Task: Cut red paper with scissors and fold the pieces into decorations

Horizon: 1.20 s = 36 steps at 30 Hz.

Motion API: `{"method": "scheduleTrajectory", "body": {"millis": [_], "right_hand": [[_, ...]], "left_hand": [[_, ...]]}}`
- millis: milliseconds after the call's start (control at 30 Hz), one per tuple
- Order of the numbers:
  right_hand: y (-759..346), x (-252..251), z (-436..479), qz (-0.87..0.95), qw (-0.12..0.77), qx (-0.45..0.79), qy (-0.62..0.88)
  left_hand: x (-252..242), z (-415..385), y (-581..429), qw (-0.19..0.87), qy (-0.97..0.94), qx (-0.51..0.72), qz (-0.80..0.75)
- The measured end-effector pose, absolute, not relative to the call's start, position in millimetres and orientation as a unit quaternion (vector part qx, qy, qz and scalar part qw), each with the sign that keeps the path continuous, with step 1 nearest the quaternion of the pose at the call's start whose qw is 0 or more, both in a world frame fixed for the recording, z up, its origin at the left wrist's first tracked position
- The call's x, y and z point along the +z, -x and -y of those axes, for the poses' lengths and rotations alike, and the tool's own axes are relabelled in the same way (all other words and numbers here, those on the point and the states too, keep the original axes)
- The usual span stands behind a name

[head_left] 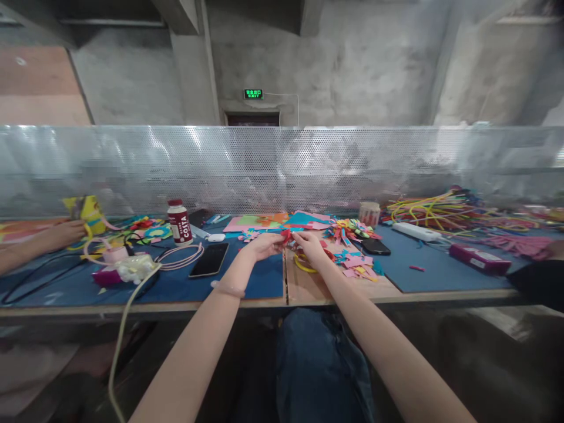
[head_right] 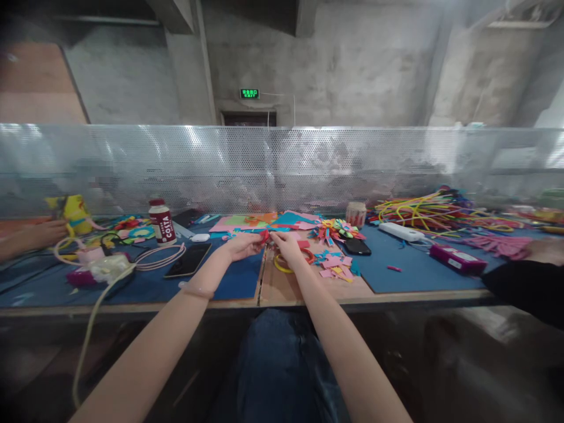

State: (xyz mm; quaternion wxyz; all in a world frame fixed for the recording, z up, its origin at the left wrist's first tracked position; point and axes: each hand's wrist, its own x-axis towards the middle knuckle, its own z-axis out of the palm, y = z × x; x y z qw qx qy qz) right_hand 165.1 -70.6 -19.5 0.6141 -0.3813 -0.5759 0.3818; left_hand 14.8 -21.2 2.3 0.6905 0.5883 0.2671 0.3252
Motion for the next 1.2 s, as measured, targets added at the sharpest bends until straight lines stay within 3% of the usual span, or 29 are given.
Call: {"method": "scheduleTrajectory", "body": {"millis": [600,1200], "right_hand": [[-162.5,-18.0,69.9,0.618,0.603,0.342,0.371],[-162.1,-18.2,72.3,0.596,0.597,0.388,0.372]], "left_hand": [[-0.1,20.3,-13.5,0.708,-0.588,0.283,-0.27],[-3.7,13.5,-15.9,0.614,-0.626,0.352,-0.327]]}}
